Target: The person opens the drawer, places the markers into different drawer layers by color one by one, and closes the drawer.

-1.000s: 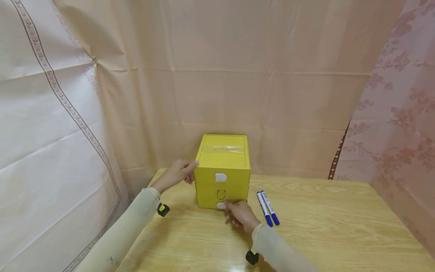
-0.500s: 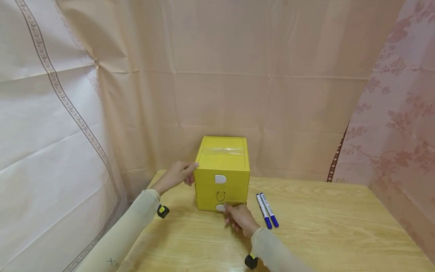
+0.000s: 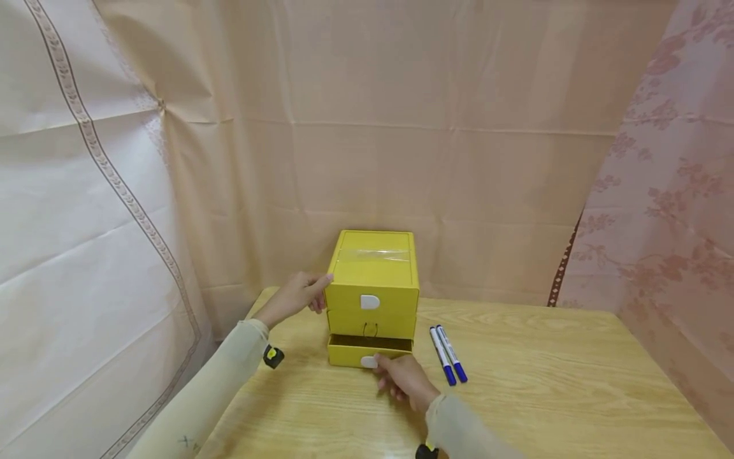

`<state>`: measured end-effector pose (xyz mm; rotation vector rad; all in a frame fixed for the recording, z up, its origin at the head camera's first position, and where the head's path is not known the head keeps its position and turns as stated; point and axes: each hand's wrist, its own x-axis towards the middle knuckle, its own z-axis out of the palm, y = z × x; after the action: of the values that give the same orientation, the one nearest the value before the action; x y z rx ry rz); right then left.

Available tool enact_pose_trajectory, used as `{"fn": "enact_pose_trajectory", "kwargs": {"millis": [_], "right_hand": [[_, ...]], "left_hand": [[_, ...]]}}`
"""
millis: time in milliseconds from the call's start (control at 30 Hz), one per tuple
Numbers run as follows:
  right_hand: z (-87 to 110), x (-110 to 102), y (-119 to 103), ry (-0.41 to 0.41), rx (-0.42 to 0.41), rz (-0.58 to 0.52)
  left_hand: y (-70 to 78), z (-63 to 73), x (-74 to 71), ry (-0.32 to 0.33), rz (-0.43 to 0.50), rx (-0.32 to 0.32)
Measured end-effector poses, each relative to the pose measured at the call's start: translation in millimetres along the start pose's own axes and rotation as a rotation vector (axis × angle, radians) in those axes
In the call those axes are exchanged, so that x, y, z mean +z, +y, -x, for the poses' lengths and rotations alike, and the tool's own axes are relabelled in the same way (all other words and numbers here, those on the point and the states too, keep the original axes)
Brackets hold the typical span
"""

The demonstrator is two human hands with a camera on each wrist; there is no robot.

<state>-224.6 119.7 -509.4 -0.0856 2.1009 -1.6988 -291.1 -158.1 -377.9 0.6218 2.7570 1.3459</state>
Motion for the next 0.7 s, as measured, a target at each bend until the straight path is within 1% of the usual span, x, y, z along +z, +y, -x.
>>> {"fn": "enact_pose_trajectory", "kwargs": {"millis": [233,700], "right_hand": [[11.3,3,5,-0.03,0.0,0.001],[28.6,7,7,-0.063,0.013,-0.004]], "left_hand": [[-0.1,-0.4,-0.1,0.001,-0.016,0.006],[-2.3,-1.0,-0.5,-0.007,0.016,0.013]]}}
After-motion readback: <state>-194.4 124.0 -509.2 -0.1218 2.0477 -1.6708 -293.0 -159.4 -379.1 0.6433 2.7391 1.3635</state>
